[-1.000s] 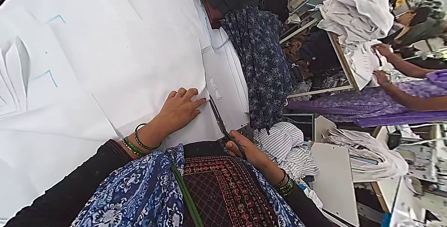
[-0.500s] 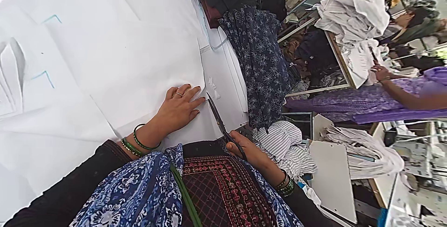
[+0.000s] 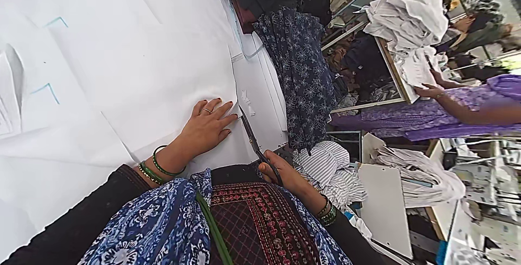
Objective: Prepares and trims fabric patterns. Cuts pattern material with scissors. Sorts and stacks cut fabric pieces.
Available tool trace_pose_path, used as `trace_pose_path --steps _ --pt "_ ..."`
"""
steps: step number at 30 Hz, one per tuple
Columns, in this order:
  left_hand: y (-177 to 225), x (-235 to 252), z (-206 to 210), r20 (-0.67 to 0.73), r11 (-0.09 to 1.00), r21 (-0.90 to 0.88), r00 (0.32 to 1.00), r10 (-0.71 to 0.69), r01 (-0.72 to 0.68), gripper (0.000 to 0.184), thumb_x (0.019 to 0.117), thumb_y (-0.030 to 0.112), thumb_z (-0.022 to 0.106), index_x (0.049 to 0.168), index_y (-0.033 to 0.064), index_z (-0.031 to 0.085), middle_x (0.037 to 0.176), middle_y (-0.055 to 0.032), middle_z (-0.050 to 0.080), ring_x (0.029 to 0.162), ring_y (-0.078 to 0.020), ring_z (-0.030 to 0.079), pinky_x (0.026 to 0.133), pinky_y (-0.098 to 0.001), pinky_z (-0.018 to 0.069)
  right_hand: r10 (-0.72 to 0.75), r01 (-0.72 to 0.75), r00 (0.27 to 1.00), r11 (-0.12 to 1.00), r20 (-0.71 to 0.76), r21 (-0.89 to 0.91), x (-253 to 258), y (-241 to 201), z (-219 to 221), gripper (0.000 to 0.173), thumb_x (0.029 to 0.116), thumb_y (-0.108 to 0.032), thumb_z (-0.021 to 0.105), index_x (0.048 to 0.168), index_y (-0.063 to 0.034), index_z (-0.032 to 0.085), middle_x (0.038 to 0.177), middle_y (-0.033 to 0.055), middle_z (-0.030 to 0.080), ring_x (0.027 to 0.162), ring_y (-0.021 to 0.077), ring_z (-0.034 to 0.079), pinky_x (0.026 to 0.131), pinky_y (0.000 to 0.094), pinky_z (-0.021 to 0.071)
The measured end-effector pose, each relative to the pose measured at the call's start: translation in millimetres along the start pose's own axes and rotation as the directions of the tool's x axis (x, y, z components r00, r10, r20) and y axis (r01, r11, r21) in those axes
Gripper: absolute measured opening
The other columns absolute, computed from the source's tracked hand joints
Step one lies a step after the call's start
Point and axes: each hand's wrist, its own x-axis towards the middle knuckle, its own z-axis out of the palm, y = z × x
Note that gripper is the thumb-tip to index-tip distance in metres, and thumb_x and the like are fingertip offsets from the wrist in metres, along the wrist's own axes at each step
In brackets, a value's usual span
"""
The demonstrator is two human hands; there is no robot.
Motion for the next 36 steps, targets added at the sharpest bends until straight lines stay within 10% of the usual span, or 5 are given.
trace_pose_path --steps 16,21,25,30,36 --pt "-4 -1 3 -0.05 1.0 -0.024 0.999 0.01 -0.011 0.048 0.1002 0.039 0.055 0.141 0.0148 0.062 0.152 -0.0147 0.054 0.146 -0.0433 0.041 0.114 -0.0682 0.0257 -0.219 0.26 0.956 0.94 -0.195 0.22 2 15 0 0.064 0.0808 -0.07 0.071 0.099 -0.0134 0.045 0.06 -0.0133 0.048 0.048 -0.0027 0.048 0.05 0.0149 0.0425" --pt "16 5 -14 0.098 0.917 -0.398 0.992 0.085 -0.039 0.062 0.1003 0.037 0.059 0.152 0.0057 0.047 0.147 -0.0139 0.058 0.144 -0.0338 0.047 0.121 -0.0672 0.0151 -0.376 0.484 0.857 0.822 -0.351 0.302 -2 18 -6 0.072 0.0739 -0.076 0.072 0.102 -0.0159 0.045 0.06 -0.0134 0.051 0.045 -0.0006 0.051 0.044 0.0178 0.0477" --pt "32 41 -33 0.058 0.977 -0.21 0.998 -0.006 0.018 0.058 0.0933 0.027 0.074 0.142 0.0015 0.057 0.13 -0.0233 0.065 0.122 -0.0432 0.061 0.102 -0.063 0.0449 -0.439 0.546 0.827 0.777 -0.35 0.313 -4 26 -5 0.066 0.0747 -0.07 0.076 0.101 -0.0179 0.045 0.061 -0.0156 0.053 0.046 -0.0029 0.052 0.044 0.0164 0.048" --pt "31 57 -33 0.244 0.97 0.07 0.939 -0.242 0.232 0.031 0.101 0.018 0.06 0.117 -0.0071 0.065 0.115 -0.0278 0.064 0.109 -0.0467 0.063 0.089 -0.0598 0.0505 -0.439 0.531 0.835 0.8 -0.332 0.279 -8 41 2 0.066 0.0749 -0.068 0.077 0.102 -0.016 0.047 0.065 -0.0162 0.053 0.048 -0.0043 0.05 0.046 0.0156 0.0465" --pt "4 38 -33 0.121 0.682 -0.627 0.912 -0.393 0.377 0.021 0.108 0.006 0.041 0.113 -0.004 0.059 0.091 -0.0069 0.07 0.078 -0.009 0.069 0.075 -0.0275 0.0578 -0.398 0.504 0.85 0.803 -0.344 0.318 -7 55 7 0.072 0.0696 -0.075 0.076 0.1 -0.0169 0.048 0.064 -0.0152 0.052 0.048 -0.0036 0.051 0.046 0.0157 0.0469"
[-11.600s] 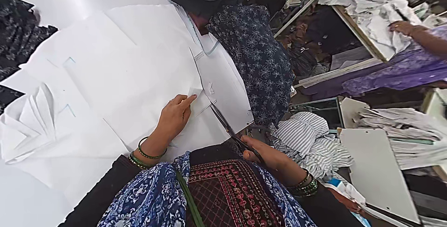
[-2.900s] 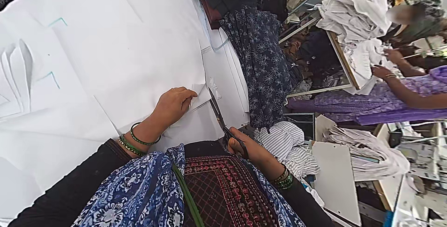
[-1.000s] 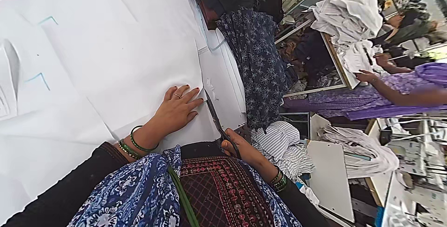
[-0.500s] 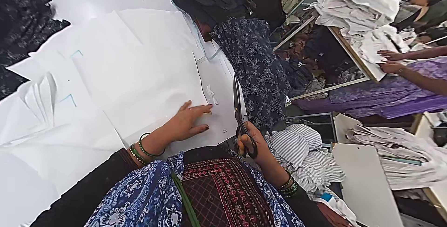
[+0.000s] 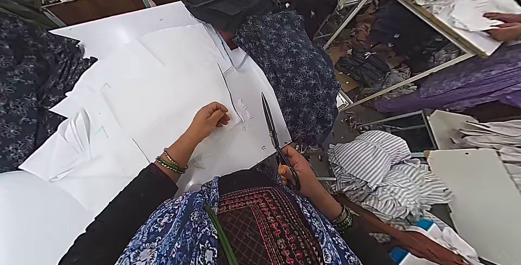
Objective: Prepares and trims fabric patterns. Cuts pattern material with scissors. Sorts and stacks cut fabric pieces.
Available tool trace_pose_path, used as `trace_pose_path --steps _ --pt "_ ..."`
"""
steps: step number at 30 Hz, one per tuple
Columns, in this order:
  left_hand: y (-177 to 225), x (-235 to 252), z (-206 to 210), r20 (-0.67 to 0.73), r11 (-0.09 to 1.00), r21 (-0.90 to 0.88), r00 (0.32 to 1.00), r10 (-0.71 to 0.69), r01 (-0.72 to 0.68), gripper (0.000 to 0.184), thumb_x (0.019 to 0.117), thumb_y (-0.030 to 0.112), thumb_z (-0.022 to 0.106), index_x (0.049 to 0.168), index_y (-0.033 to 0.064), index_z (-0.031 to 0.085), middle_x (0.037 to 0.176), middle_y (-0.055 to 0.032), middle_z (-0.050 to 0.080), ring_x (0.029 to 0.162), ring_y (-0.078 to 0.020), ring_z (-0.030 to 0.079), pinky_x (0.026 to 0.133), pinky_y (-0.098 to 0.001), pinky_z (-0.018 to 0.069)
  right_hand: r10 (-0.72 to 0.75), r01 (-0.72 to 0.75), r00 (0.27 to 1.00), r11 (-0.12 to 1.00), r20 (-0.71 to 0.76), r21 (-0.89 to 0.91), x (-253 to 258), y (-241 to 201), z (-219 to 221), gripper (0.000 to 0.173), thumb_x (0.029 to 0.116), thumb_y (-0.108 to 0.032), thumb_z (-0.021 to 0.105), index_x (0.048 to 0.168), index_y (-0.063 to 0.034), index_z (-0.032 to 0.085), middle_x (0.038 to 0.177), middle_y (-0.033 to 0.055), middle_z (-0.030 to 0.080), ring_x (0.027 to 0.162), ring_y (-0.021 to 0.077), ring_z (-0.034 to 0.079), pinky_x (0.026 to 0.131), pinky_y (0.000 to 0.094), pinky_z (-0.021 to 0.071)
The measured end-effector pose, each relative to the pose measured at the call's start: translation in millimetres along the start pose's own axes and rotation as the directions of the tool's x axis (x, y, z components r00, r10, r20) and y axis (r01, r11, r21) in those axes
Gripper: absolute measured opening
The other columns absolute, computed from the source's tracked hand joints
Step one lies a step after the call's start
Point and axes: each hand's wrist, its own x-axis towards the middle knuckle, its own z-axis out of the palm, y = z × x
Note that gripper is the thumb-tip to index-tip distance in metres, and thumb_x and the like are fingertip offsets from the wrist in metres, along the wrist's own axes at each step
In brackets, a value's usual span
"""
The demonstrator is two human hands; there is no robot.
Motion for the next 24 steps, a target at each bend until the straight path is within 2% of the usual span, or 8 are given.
trace_pose_path --steps 5,10,15,18,20,21,22,24 --pt "-14 -9 2 0.092 0.826 0.483 0.955 0.282 -0.29 0.041 0.0935 0.019 0.07 0.127 -0.0043 0.066 0.128 -0.0256 0.065 0.117 -0.0451 0.062 0.098 -0.0632 0.0466 0.029 -0.029 1.0 0.999 0.001 -0.029 1 -1 0 0.073 0.0691 -0.075 0.076 0.1 -0.016 0.048 0.063 -0.0149 0.051 0.048 -0.0034 0.051 0.046 0.0153 0.0468" --pt "9 -8 14 0.314 0.835 0.287 0.87 0.381 -0.47 0.038 0.1044 0.027 0.052 0.119 -0.0009 0.072 0.12 -0.0186 0.072 0.118 -0.03 0.066 0.105 -0.0485 0.0478 0.002 -0.001 1.0 0.999 0.018 -0.045 6 -1 3 0.072 0.0698 -0.075 0.076 0.1 -0.0163 0.048 0.063 -0.0158 0.051 0.048 -0.0044 0.05 0.046 0.0148 0.0454" --pt "4 47 38 0.26 0.637 0.706 0.95 0.172 -0.308 0.086 0.1001 0.055 0.055 0.157 -0.0049 0.032 0.165 -0.0323 0.018 0.155 -0.0506 0.012 0.122 -0.068 0.0083 -0.062 0.063 0.998 0.997 0.022 -0.044 7 -2 6 0.071 0.0704 -0.076 0.075 0.1 -0.0166 0.048 0.063 -0.0164 0.052 0.048 -0.0051 0.049 0.046 0.0149 0.0449" --pt "19 10 70 0.641 0.671 0.403 0.716 0.277 -0.622 0.067 0.1025 0.042 0.057 0.14 -0.0134 0.051 0.15 -0.0375 0.043 0.147 -0.0499 0.035 0.118 -0.0649 0.0244 -0.131 0.128 0.991 0.984 -0.015 -0.126 6 0 4 0.072 0.0714 -0.078 0.072 0.1 -0.0153 0.049 0.062 -0.0163 0.052 0.049 -0.0058 0.049 0.046 0.0154 0.0447" --pt "28 -28 82 0.789 0.734 -0.023 0.438 0.43 -0.679 0.034 0.104 0.021 0.053 0.106 -0.0092 0.067 0.1 -0.0285 0.067 0.099 -0.0398 0.065 0.086 -0.0542 0.0499 -0.204 0.178 0.976 0.949 -0.075 -0.26 7 0 5 0.067 0.0778 -0.068 0.074 0.103 -0.0106 0.05 0.063 -0.0161 0.051 0.052 -0.0068 0.048 0.05 0.0156 0.0436" --pt "26 -38 79 0.812 0.77 -0.177 0.352 0.466 -0.613 0.032 0.1056 0.014 0.048 0.099 -0.0102 0.068 0.087 -0.024 0.066 0.084 -0.0341 0.065 0.075 -0.0487 0.0496 -0.243 0.198 0.965 0.919 -0.094 -0.341 12 -2 8 0.062 0.0823 -0.057 0.075 0.106 -0.0066 0.049 0.063 -0.0138 0.052 0.052 -0.0049 0.049 0.051 0.0179 0.045" --pt "22 -43 70 0.784 0.774 -0.232 0.358 0.508 -0.589 0.032 0.1049 0.012 0.048 0.101 -0.01 0.071 0.088 -0.0215 0.07 0.084 -0.0301 0.069 0.077 -0.0462 0.053 -0.277 0.208 0.956 0.872 -0.096 -0.443 18 -7 10 0.057 0.0864 -0.047 0.074 0.111 -0.0013 0.05 0.065 -0.0088 0.054 0.054 -0.0002 0.05 0.053 0.0222 0.0468" --pt "7 -48 37 0.611 0.773 -0.095 0.576 0.543 -0.627 0.031 0.1036 0.016 0.052 0.113 -0.0056 0.073 0.113 -0.0192 0.074 0.109 -0.0289 0.071 0.098 -0.0465 0.0539 -0.236 0.134 0.969 0.749 -0.073 -0.648 34 -21 20 0.052 0.0915 -0.028 0.07 0.127 0.0066 0.053 0.074 0.0077 0.06 0.061 0.0191 0.057 0.059 0.0391 0.051"
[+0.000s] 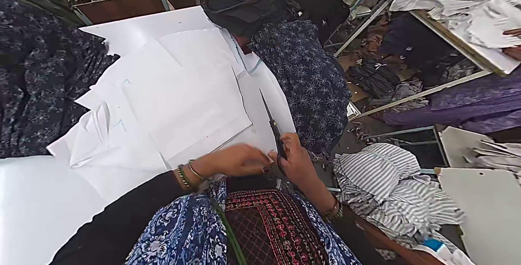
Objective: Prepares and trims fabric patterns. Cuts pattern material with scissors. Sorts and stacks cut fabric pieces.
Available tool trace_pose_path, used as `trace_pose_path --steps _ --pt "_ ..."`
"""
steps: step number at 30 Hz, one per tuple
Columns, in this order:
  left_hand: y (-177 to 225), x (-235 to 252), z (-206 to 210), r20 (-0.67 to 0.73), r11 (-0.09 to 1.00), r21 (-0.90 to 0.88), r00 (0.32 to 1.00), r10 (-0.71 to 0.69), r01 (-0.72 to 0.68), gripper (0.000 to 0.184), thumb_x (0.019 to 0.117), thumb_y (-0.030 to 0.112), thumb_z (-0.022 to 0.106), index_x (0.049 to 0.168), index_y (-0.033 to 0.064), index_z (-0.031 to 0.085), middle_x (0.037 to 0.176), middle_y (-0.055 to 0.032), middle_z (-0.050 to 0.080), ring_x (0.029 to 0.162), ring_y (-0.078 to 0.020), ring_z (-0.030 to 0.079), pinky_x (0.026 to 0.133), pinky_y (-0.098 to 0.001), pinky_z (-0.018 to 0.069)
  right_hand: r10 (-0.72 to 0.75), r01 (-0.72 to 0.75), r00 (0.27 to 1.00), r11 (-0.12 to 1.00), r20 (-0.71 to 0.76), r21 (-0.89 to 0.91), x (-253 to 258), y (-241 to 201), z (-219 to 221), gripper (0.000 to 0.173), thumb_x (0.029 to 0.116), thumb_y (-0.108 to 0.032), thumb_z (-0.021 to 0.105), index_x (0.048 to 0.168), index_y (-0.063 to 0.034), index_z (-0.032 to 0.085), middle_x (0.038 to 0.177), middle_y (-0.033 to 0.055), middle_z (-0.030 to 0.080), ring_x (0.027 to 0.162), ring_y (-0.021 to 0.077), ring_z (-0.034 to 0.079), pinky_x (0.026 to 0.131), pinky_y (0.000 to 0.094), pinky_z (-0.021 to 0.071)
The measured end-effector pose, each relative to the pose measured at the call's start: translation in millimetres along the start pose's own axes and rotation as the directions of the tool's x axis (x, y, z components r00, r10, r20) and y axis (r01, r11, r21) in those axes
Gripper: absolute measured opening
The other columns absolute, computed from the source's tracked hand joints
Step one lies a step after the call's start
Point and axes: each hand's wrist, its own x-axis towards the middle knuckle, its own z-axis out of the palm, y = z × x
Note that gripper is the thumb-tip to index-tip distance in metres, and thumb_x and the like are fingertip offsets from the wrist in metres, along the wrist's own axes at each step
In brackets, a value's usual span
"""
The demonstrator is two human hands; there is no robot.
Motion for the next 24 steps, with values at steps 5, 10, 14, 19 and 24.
trace_pose_path --steps 5,10,14,19,24 --pt "0 -95 -38 -0.625 0.83 0.155 0.704 -0.337 0.535 0.038 0.1004 0.027 0.056 0.127 0.0055 0.071 0.142 -0.0159 0.062 0.144 -0.0396 0.045 0.117 -0.0706 0.0219 0.315 -0.253 0.943 0.889 0.109 -0.383 61 -39 11 0.048 0.0988 -0.018 0.061 0.143 -0.0052 0.05 0.112 0.0244 0.068 0.103 0.0424 0.068 0.087 0.0598 0.0518" --pt "16 -181 -31 -0.73 0.501 0.006 0.346 -0.589 0.865 0.046 0.0985 0.031 0.064 0.141 0.0112 0.062 0.16 -0.0192 0.04 0.155 -0.0444 0.02 0.117 -0.0758 0.0026 0.31 -0.286 0.95 0.821 -0.035 -0.495 88 -34 15 0.048 0.0989 -0.018 0.062 0.144 -0.0053 0.052 0.12 0.0293 0.066 0.112 0.0477 0.064 0.091 0.0641 0.0484" --pt "24 -246 -28 -0.827 0.338 -0.12 0.094 -0.554 0.934 0.058 0.0958 0.035 0.07 0.146 0.0086 0.056 0.163 -0.0245 0.032 0.154 -0.049 0.016 0.116 -0.0769 0.0036 0.161 -0.158 0.986 0.841 -0.039 -0.517 93 -45 28 0.037 0.0978 -0.009 0.061 0.133 0.0 0.064 0.138 0.0317 0.054 0.126 0.0515 0.053 0.101 0.0653 0.0416" --pt "12 -300 -12 -0.87 0.437 -0.041 0.183 -0.458 0.899 0.052 0.0964 0.036 0.064 0.135 0.002 0.062 0.155 -0.0272 0.043 0.149 -0.0496 0.031 0.117 -0.0691 0.0229 0.035 0.017 0.99 0.933 0.137 -0.36 90 -91 102 0.05 0.0922 -0.012 0.068 0.14 0.0011 0.057 0.14 0.0309 0.052 0.126 0.0485 0.052 0.102 0.06 0.0428" --pt "19 -300 -7 -0.853 0.527 -0.009 0.268 -0.448 0.85 0.05 0.0989 0.044 0.056 0.126 0.004 0.069 0.15 -0.0219 0.052 0.146 -0.0451 0.039 0.117 -0.0675 0.0235 0.084 -0.052 0.994 0.925 0.069 -0.377 82 -86 113 0.041 0.0897 -0.004 0.065 0.131 0.0003 0.065 0.133 0.0333 0.055 0.122 0.0498 0.054 0.101 0.0634 0.0422"
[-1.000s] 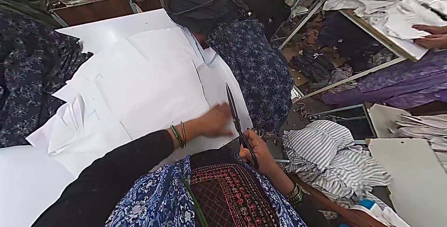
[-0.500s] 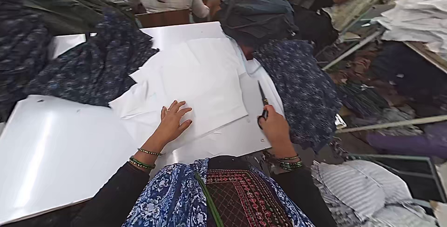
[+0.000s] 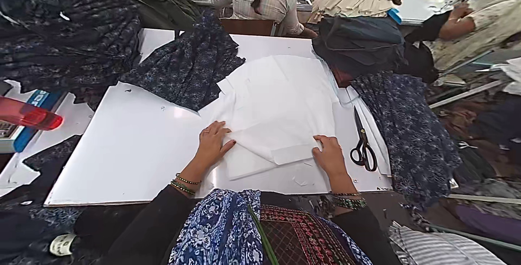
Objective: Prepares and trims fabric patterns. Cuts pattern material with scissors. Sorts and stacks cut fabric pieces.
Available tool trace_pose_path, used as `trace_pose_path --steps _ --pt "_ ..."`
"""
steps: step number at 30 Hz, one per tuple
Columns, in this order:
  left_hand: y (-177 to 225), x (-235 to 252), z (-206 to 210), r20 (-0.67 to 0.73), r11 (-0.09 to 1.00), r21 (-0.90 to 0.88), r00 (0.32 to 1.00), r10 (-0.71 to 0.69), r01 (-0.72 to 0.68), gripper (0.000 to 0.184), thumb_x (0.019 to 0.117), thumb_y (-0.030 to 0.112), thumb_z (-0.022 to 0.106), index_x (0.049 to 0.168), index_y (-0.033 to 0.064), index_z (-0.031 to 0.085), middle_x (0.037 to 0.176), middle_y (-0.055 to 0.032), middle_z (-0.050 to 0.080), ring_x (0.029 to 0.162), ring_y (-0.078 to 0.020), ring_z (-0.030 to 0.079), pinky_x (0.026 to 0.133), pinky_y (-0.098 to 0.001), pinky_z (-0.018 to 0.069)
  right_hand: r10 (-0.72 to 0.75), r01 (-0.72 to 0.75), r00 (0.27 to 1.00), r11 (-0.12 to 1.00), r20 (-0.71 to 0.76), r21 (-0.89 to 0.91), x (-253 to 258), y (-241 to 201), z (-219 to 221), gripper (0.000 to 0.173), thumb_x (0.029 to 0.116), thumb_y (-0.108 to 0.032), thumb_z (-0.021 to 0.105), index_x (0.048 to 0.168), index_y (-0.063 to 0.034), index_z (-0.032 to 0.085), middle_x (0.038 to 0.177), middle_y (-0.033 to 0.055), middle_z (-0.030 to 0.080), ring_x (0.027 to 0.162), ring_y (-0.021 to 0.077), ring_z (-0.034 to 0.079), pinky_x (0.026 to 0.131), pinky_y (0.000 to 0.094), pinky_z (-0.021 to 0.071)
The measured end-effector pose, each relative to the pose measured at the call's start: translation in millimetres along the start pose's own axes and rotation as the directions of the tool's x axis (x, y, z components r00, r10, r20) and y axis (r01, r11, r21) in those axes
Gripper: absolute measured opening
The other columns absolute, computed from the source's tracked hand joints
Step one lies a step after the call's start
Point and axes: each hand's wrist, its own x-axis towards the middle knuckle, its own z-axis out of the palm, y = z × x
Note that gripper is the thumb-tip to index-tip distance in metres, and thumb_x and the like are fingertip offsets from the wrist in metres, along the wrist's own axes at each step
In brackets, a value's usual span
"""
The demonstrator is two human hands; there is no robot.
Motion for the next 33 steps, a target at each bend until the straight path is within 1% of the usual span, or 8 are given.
trace_pose_path --steps 5,8,12,19,22,24,28,33 --pt "-25 51 -51 -0.069 0.982 0.056 0.981 0.181 -0.178 0.034 0.1028 0.027 0.057 0.123 0.0053 0.072 0.141 -0.0176 0.061 0.142 -0.0385 0.046 0.114 -0.0655 0.0301 0.04 -0.065 0.983 0.989 -0.181 -0.132 -34 26 -1 0.037 0.0895 0.001 0.065 0.126 0.0016 0.068 0.131 0.037 0.056 0.119 0.0582 0.054 0.093 0.0728 0.043" --pt "-76 102 -87 -0.084 0.923 0.247 0.943 0.323 -0.295 0.043 0.0938 0.032 0.07 0.134 0.0167 0.069 0.153 -0.015 0.051 0.15 -0.0454 0.031 0.114 -0.072 0.0231 -0.223 0.135 0.894 0.961 -0.39 -0.241 -58 45 30 0.036 0.0899 0.004 0.052 0.122 0.0035 0.07 0.136 0.0363 0.055 0.124 0.0608 0.052 0.095 0.078 0.0366" --pt "-135 135 -100 0.071 0.935 0.341 0.99 -0.124 0.093 0.065 0.0957 0.06 0.061 0.154 0.0338 0.048 0.169 -0.0057 0.029 0.157 -0.0454 0.011 0.113 -0.0815 0.0059 -0.413 0.375 0.819 0.91 -0.398 -0.174 -65 51 68 0.056 0.0996 -0.034 0.039 0.121 0.0071 0.07 0.134 0.0341 0.06 0.127 0.055 0.055 0.105 0.0675 0.0412" --pt "-131 194 -100 -0.241 0.863 0.226 0.885 -0.399 0.451 0.067 0.1033 0.053 0.051 0.156 0.0134 0.044 0.168 -0.0246 0.02 0.153 -0.057 0.005 0.109 -0.0856 -0.0001 -0.324 0.274 0.88 0.944 -0.348 -0.185 -65 35 71 0.093 0.0938 -0.075 0.033 0.137 0.0016 0.062 0.147 0.0286 0.052 0.137 0.0503 0.048 0.109 0.0694 0.0345" --pt "-82 206 -74 -0.324 0.974 0.208 0.946 -0.018 0.09 0.051 0.1038 0.032 0.057 0.146 0.0023 0.054 0.158 -0.028 0.039 0.148 -0.0523 0.03 0.114 -0.0769 0.0213 -0.28 0.225 0.9 0.955 -0.333 -0.195 -65 29 72 0.096 0.0921 -0.078 0.03 0.14 -0.0002 0.061 0.15 0.0258 0.051 0.14 0.0486 0.046 0.11 0.0687 0.0327" --pt "-32 216 -49 -0.226 0.996 0.092 0.974 0.03 -0.009 0.056 0.1044 0.038 0.056 0.146 0.0007 0.051 0.149 -0.0288 0.048 0.137 -0.0511 0.046 0.104 -0.0708 0.04 -0.266 0.209 0.906 0.958 -0.33 -0.197 -64 27 74 0.097 0.0914 -0.079 0.03 0.139 -0.0011 0.061 0.15 0.0246 0.052 0.141 0.0474 0.045 0.111 0.0678 0.0329" --pt "29 246 -4 0.1 0.977 0.015 0.972 -0.211 0.211 0.072 0.0948 0.048 0.07 0.133 -0.0119 0.056 0.142 -0.0361 0.05 0.134 -0.055 0.046 0.102 -0.0719 0.0419 -0.274 0.217 0.909 0.955 -0.314 -0.203 -62 27 70 0.098 0.0902 -0.08 0.032 0.138 -0.0005 0.062 0.15 0.0238 0.052 0.141 0.0473 0.045 0.111 0.0693 0.0326" --pt "30 280 -11 0.262 0.983 0.046 0.947 -0.185 0.179 0.049 0.109 0.033 0.047 0.133 -0.0089 0.055 0.129 -0.0334 0.061 0.125 -0.0493 0.059 0.103 -0.0655 0.0456 -0.267 0.224 0.909 0.96 -0.32 -0.165 -55 24 69 0.1 0.0914 -0.082 0.023 0.139 -0.0028 0.062 0.15 0.0216 0.053 0.141 0.0457 0.046 0.11 0.067 0.0338"
